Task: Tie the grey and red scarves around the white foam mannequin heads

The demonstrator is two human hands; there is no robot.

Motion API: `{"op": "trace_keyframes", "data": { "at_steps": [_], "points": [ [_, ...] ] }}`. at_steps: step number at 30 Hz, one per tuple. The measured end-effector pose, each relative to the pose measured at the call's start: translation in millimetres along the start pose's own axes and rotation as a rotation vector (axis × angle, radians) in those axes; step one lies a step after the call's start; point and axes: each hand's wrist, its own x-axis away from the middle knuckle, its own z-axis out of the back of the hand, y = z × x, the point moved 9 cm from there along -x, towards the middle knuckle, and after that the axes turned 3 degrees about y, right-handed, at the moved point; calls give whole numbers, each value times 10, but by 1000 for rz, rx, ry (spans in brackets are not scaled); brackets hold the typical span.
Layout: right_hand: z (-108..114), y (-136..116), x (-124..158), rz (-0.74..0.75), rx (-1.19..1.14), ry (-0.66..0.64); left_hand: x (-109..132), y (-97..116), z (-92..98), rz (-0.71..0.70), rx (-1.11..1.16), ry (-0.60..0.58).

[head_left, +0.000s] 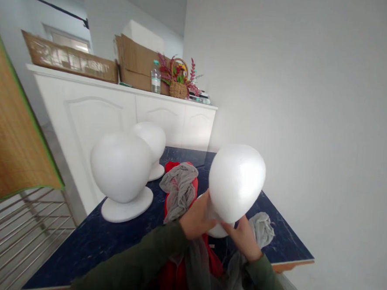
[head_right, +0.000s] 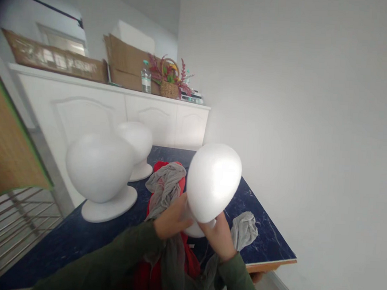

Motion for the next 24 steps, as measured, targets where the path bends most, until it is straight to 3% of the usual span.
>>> {"op": "trace_keyframes", "data": {
  "at_steps": [2, 5, 8, 10, 13, 16, 20, 24],
  "points": [
    [-217, -457, 125, 104, -36, -129, 395, 134, 419, 6, -124, 112],
    [-685, -1088, 328, 261, -138, -358, 1105, 53, 990, 145, -291, 253],
    [-1220, -1424, 544, 318, -254, -579, 1805, -139, 1437, 295, -497, 403],
    [-1532, -1528, 680, 342, -313, -689, 2163, -266, 1626, 386, -598, 464],
    [-1827, -1600, 805, 385, -346, -754, 2472, -407, 1776, 435, -692, 489],
    [-1930, -1601, 856, 414, -319, -764, 2616, -536, 1853, 420, -774, 495],
    [-1932, -1525, 947, 404, -239, -811, 2734, -745, 1888, 456, -790, 533],
    [-1775, -1416, 1012, 372, -177, -797, 2769, -684, 1788, 440, -690, 646]
  ]
}}
